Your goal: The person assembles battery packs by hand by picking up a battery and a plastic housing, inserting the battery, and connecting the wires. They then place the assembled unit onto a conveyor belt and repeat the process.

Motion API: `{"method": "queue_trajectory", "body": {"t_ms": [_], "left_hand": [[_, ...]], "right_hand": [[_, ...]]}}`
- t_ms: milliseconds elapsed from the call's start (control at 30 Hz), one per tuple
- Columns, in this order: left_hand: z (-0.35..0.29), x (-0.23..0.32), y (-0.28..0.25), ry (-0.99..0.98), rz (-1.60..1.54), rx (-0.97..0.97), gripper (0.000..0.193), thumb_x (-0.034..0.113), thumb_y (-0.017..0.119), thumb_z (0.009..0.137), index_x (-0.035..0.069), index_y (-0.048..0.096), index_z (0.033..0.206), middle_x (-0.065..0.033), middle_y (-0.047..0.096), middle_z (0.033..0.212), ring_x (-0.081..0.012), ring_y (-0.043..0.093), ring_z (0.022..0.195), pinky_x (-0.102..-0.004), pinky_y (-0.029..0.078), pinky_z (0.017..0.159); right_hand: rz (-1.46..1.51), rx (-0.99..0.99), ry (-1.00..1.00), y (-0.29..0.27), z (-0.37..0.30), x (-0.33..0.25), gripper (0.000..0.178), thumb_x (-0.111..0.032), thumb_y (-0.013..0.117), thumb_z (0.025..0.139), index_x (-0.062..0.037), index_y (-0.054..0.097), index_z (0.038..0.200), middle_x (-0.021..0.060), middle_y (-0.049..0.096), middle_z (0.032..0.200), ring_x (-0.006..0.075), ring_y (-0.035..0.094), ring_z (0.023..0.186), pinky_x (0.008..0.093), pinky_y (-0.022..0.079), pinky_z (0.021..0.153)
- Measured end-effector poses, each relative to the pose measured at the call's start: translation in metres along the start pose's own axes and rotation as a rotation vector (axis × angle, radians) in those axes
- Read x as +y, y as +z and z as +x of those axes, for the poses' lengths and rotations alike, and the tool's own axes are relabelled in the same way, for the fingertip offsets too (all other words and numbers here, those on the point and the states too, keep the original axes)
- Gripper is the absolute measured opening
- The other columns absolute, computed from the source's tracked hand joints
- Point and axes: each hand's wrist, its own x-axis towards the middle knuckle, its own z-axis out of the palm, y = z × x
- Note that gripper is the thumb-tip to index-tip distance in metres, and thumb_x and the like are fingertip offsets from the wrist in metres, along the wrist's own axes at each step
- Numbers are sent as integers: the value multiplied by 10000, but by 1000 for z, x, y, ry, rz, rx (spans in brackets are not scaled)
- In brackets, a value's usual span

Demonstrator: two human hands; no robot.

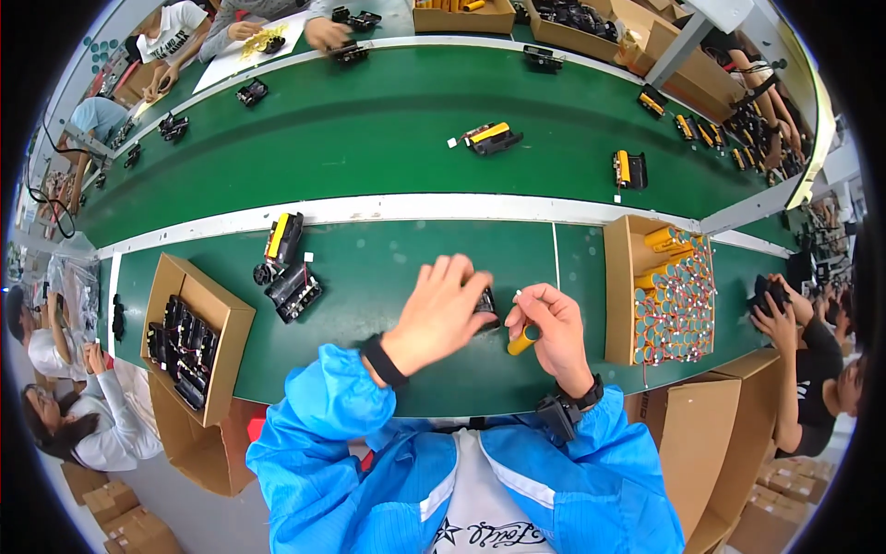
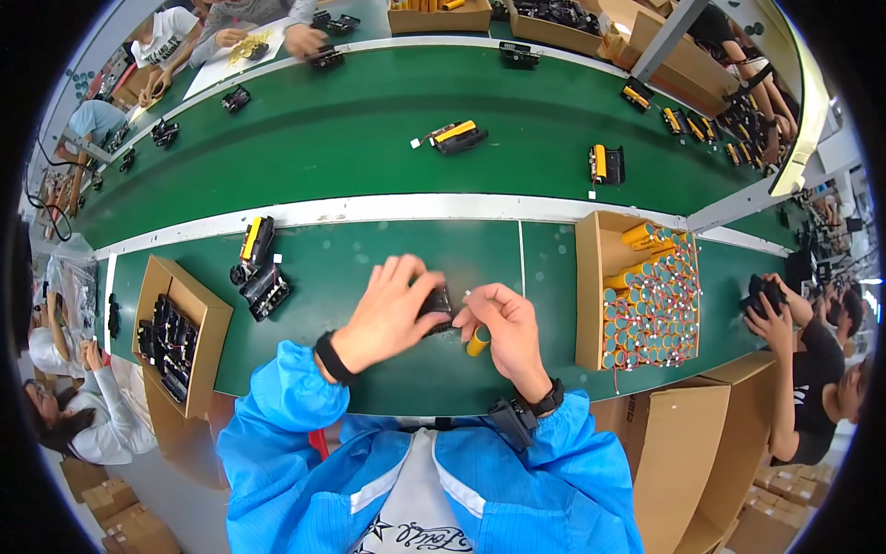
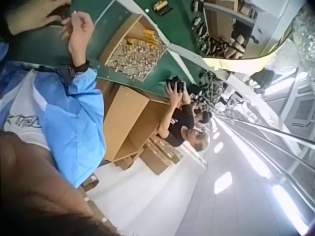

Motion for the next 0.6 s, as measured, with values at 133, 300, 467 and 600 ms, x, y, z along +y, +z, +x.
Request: {"method": "queue_trajectory", "body": {"t_ms": [133, 300, 467, 600], "left_hand": [[-15, -15, 8, -187, -74, -113, 560, 277, 750, 787, -17, 551, 1220, -180, 496, 1106, -347, 522, 1004, -423, 434, 874], [-23, -9, 27, -387, -223, -152, 598, 202, 689, 846, -50, 445, 1330, -207, 466, 1134, -400, 464, 1076, -463, 405, 956], [-35, -21, 31, -294, -257, -146, 588, 135, 628, 867, -93, 384, 1351, -238, 452, 1151, -428, 443, 1093, -463, 394, 974], [-38, -20, 29, -288, -257, -226, 615, 108, 608, 868, -120, 332, 1367, -266, 444, 1159, -430, 459, 1065, -470, 403, 956]], "right_hand": [[-217, 131, -100, -1, -6, 17, 90, -91, 582, 963, -8, 612, 950, 78, 659, 749, 140, 603, 623, 248, 474, 565], [-821, 309, -626, 4, 8, 35, 58, -37, 585, 952, 10, 615, 968, 68, 645, 746, 134, 620, 633, 250, 492, 578], [-1018, 271, -771, -5, 22, 42, 64, -21, 585, 948, 20, 614, 988, 61, 635, 756, 126, 631, 655, 265, 507, 594], [-976, 203, -761, -7, 26, 42, 70, -28, 590, 944, 22, 615, 987, 62, 626, 760, 125, 603, 630, 248, 486, 567]]}}
